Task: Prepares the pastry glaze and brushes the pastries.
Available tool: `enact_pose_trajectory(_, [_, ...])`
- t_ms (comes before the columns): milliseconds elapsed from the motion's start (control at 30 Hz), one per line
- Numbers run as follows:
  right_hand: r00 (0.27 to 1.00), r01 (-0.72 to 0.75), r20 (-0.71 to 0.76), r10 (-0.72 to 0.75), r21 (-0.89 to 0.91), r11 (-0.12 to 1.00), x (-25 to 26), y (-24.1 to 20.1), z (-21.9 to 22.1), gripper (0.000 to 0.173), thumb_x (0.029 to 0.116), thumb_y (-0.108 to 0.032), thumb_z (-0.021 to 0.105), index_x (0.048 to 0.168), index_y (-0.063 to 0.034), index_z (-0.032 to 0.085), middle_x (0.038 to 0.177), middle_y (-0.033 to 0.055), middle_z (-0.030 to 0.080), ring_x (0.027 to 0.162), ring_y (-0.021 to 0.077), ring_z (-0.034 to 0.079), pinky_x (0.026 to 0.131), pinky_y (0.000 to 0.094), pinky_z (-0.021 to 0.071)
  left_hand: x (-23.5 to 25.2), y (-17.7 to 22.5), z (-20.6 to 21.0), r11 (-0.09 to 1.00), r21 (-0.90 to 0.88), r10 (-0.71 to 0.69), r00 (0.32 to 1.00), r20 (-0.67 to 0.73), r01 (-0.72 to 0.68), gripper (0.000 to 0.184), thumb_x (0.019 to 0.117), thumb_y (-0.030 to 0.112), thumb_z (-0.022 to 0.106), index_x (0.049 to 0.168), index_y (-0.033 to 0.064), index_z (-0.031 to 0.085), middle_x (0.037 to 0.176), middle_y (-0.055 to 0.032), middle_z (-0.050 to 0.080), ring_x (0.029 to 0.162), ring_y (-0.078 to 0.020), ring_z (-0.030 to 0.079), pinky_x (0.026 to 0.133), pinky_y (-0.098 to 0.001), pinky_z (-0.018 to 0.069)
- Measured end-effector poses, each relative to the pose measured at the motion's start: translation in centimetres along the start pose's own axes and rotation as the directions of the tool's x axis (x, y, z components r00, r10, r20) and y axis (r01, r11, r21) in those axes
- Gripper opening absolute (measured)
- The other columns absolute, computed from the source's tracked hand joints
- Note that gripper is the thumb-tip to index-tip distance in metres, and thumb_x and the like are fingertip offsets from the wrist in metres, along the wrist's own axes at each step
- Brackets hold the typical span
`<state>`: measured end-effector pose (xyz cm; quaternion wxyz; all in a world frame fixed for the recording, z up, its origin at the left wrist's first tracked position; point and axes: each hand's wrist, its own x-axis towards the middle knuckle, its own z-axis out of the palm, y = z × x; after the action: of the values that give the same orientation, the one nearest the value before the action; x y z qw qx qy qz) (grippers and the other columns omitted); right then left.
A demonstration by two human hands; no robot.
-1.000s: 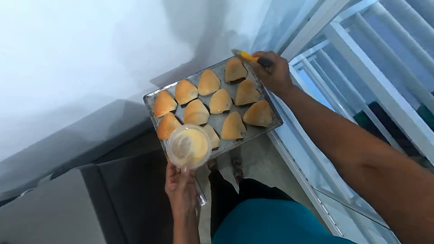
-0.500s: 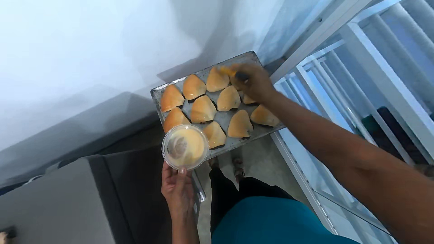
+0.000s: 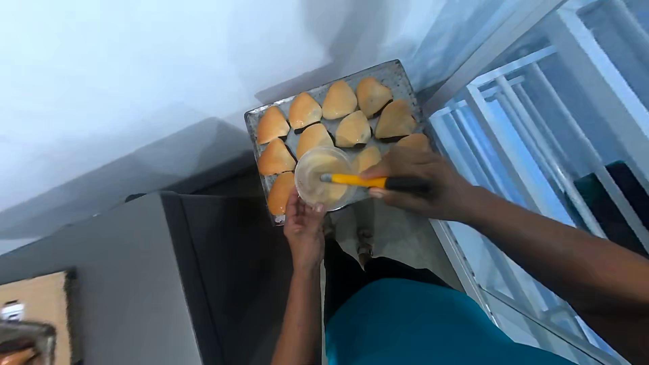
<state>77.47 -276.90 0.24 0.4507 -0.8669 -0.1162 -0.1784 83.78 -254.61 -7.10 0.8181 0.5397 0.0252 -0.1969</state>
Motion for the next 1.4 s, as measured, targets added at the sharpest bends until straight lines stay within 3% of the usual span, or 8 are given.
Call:
enact_pose_trajectory(100, [0.919,-0.352,-0.007,0.394,0.434,0.829,-1.5,-0.1,0.9,0.019,0.0992,-0.012,0.061,0.113,-0.0023,0.07,0.092,-0.003,0.07,0.078,-0.0006,0.064,0.071,0.0165,0.0564,-1.0,-0.5,0.6,1.0,-0.006,0.019,1.0,-0.002,-0.019,0.062,0.0866,-0.003,0.065,0.144,0.0048,0.045,0.115,-0.0031,0.068,0.102,-0.0143,0.069,0.091,-0.0362,0.0597])
enact_pose_trajectory(233, [0.679,-0.426,-0.077,0.73,0.769,0.478,-2.8,0.8,-1.4,0.022,0.107,-0.021,0.048,0.108,-0.0099,0.067,0.08,-0.0031,0.071,0.066,0.0048,0.066,0.061,0.0209,0.0576,-2.8,-1.0,0.2,0.998,-0.058,0.028,0.998,-0.048,-0.031,0.052,0.0917,-0.009,0.055,0.141,0.0039,0.046,0.113,-0.0058,0.068,0.099,-0.0177,0.071,0.09,-0.039,0.0607])
enact_pose_trajectory(600, [0.883,-0.415,-0.232,0.409,0.024,0.91,-6.1,5.2,-1.9,0.027,0.102,-0.02,0.06,0.115,0.0022,0.068,0.094,0.0073,0.069,0.079,0.0007,0.063,0.075,0.0194,0.0541,-10.9,-0.4,-6.4,0.994,-0.018,0.094,0.939,-0.33,-0.106,0.046,0.093,-0.002,0.052,0.138,-0.0021,0.042,0.112,-0.011,0.069,0.098,-0.0232,0.073,0.086,-0.0423,0.063])
enact_pose_trajectory(833, [0.943,-0.3,-0.215,0.255,-0.216,0.929,-5.9,7.6,-1.9,0.031,0.1018,-0.019,0.062,0.121,0.0039,0.068,0.105,0.0216,0.07,0.091,0.0269,0.069,0.084,0.0413,0.0568,-13.0,-0.4,-7.7,0.993,-0.035,0.091,0.919,-0.385,-0.114,0.044,0.0947,0.0,0.05,0.138,-0.0011,0.041,0.113,-0.0117,0.069,0.098,-0.0245,0.073,0.086,-0.0427,0.0631])
enact_pose_trajectory(967, [0.983,-0.036,0.149,0.109,-0.426,0.904,-11.3,5.2,-0.6,0.029,0.0956,-0.017,0.066,0.12,-0.0011,0.071,0.109,0.021,0.072,0.104,0.0427,0.069,0.088,0.0589,0.0554,-12.6,-0.3,-7.8,0.992,-0.032,0.104,0.921,-0.375,-0.125,0.046,0.0947,0.0,0.05,0.139,-0.001,0.039,0.113,-0.0116,0.069,0.098,-0.0244,0.073,0.086,-0.0425,0.0632])
enact_pose_trajectory(1033, [0.981,-0.019,0.168,0.095,-0.405,0.914,-13.1,3.7,-0.7,0.029,0.0944,-0.019,0.066,0.117,-0.0028,0.073,0.106,0.017,0.074,0.099,0.0367,0.071,0.085,0.0513,0.0576,-12.2,-0.1,-7.8,0.991,-0.034,0.108,0.921,-0.375,-0.131,0.044,0.0943,0.0,0.051,0.138,-0.0001,0.041,0.111,-0.01,0.07,0.098,-0.0235,0.073,0.087,-0.042,0.063])
enact_pose_trajectory(1233, [0.784,-0.62,-0.005,0.621,0.056,0.783,-8.0,5.3,-3.5,0.025,0.1023,-0.02,0.062,0.115,0.0013,0.068,0.094,0.0084,0.07,0.08,0.0084,0.065,0.079,0.0308,0.057,-10.7,0.5,-7.8,0.992,-0.042,0.101,0.938,-0.332,-0.122,0.044,0.0947,0.0,0.051,0.138,-0.0012,0.041,0.113,-0.0113,0.069,0.099,-0.0237,0.073,0.088,-0.0419,0.0626])
enact_pose_trajectory(1400, [0.815,-0.531,-0.206,0.541,0.106,0.841,-3.9,5.3,-2.4,0.028,0.1019,-0.022,0.06,0.116,0.0012,0.066,0.095,0.0028,0.069,0.08,-0.0002,0.064,0.078,0.0215,0.0562,-9.8,1.9,-8.6,0.988,-0.056,0.118,0.928,-0.353,-0.147,0.045,0.0933,0.001,0.055,0.136,-0.0016,0.041,0.112,-0.0119,0.07,0.098,-0.0245,0.073,0.087,-0.0433,0.063])
